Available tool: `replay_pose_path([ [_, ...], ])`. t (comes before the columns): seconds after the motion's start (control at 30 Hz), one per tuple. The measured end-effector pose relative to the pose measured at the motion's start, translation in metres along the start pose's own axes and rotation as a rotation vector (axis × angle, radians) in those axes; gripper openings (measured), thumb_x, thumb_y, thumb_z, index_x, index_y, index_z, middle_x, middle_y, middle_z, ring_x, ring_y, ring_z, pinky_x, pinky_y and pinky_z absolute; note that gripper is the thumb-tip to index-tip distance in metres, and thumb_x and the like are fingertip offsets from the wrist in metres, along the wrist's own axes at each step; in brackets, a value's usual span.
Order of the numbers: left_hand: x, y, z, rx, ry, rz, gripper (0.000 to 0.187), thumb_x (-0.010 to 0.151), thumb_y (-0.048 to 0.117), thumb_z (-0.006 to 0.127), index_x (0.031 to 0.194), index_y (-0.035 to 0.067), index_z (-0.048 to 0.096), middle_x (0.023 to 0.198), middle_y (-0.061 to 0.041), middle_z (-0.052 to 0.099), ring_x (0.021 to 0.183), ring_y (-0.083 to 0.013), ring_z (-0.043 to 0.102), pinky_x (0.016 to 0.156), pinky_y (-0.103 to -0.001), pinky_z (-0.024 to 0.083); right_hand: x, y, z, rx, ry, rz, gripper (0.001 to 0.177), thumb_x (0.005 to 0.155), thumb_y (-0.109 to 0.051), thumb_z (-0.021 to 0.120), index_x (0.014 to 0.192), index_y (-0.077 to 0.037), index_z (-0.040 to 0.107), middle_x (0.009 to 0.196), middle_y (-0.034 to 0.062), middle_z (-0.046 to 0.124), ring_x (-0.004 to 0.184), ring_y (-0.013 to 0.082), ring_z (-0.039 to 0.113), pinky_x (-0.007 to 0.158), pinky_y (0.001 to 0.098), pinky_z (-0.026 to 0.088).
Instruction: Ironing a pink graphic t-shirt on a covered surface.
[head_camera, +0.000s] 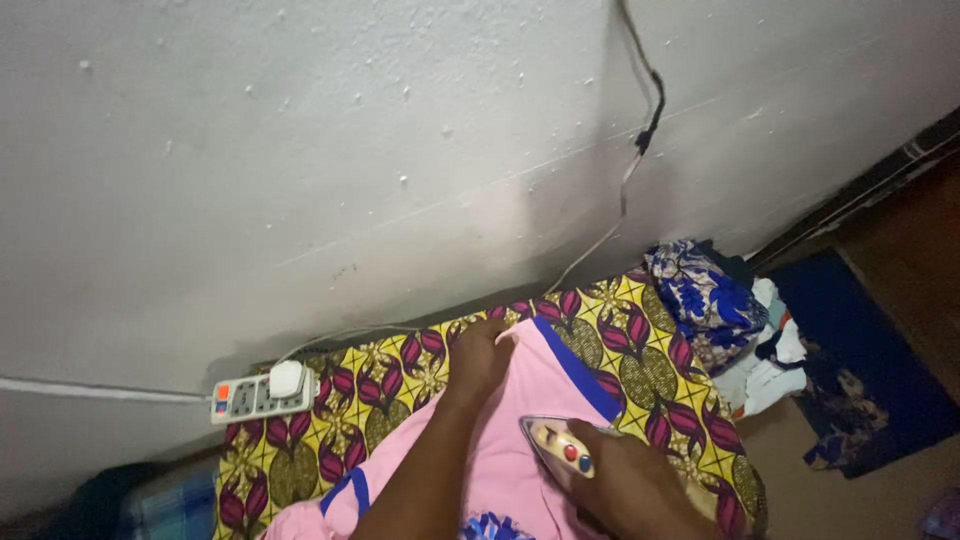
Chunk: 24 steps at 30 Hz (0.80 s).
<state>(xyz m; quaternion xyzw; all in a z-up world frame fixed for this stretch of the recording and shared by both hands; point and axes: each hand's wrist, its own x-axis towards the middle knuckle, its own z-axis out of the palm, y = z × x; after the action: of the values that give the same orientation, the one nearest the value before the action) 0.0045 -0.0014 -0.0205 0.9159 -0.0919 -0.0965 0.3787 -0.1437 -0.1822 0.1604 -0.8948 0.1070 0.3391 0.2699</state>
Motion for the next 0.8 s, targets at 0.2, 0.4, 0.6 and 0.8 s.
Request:
replay_pose_path([
  [0.2, 0.016, 0.028, -0.014, 0.056, -0.195, -0.147, 0.045, 0.084, 0.044, 0.074, 0.110, 0.006, 0.073, 0.103, -0.020, 0.075, 0.098, -0.0362, 0.073, 0.087, -0.046, 0.056, 0.032, -0.017, 0.023, 0.053, 0.143, -0.079, 0.060, 0.085, -0.044, 0.065, 0.139, -0.020, 0.058, 0.101, 0.0195, 0.075, 0.096, 0.0385, 0.073, 0.085, 0.0512, 0.055],
  [0.4, 0.044, -0.008, 0.021, 0.039, -0.203, -0.017, 0.033, 0.077, 0.032, 0.078, 0.104, 0.013, 0.076, 0.101, -0.015, 0.076, 0.091, -0.0328, 0.073, 0.082, -0.041, 0.056, 0.027, -0.041, 0.014, -0.026, 0.048, -0.054, 0.059, 0.090, -0.054, 0.061, 0.137, -0.020, 0.056, 0.098, 0.0207, 0.074, 0.095, 0.0401, 0.071, 0.085, 0.0530, 0.054],
  [0.6, 0.045, -0.006, 0.034, -0.215, -0.125, -0.058, 0.020, 0.083, 0.018, 0.074, 0.100, 0.008, 0.074, 0.091, -0.015, 0.078, 0.083, -0.0284, 0.074, 0.077, -0.039, 0.057, 0.022, 0.004, 0.042, 0.167, 0.294, 0.179, 0.061, 0.085, -0.040, 0.066, 0.138, -0.015, 0.052, 0.097, 0.0253, 0.073, 0.091, 0.0450, 0.072, 0.085, 0.0543, 0.056],
  [0.8, 0.034, 0.027, 0.016, -0.207, -0.011, -0.038, 0.024, 0.091, 0.028, 0.072, 0.108, 0.011, 0.076, 0.096, -0.013, 0.076, 0.087, -0.0283, 0.073, 0.079, -0.040, 0.056, 0.026, -0.014, 0.030, 0.114, 0.319, 0.156, 0.060, 0.087, -0.040, 0.064, 0.139, -0.016, 0.050, 0.095, 0.0244, 0.074, 0.089, 0.0465, 0.072, 0.083, 0.0573, 0.054],
])
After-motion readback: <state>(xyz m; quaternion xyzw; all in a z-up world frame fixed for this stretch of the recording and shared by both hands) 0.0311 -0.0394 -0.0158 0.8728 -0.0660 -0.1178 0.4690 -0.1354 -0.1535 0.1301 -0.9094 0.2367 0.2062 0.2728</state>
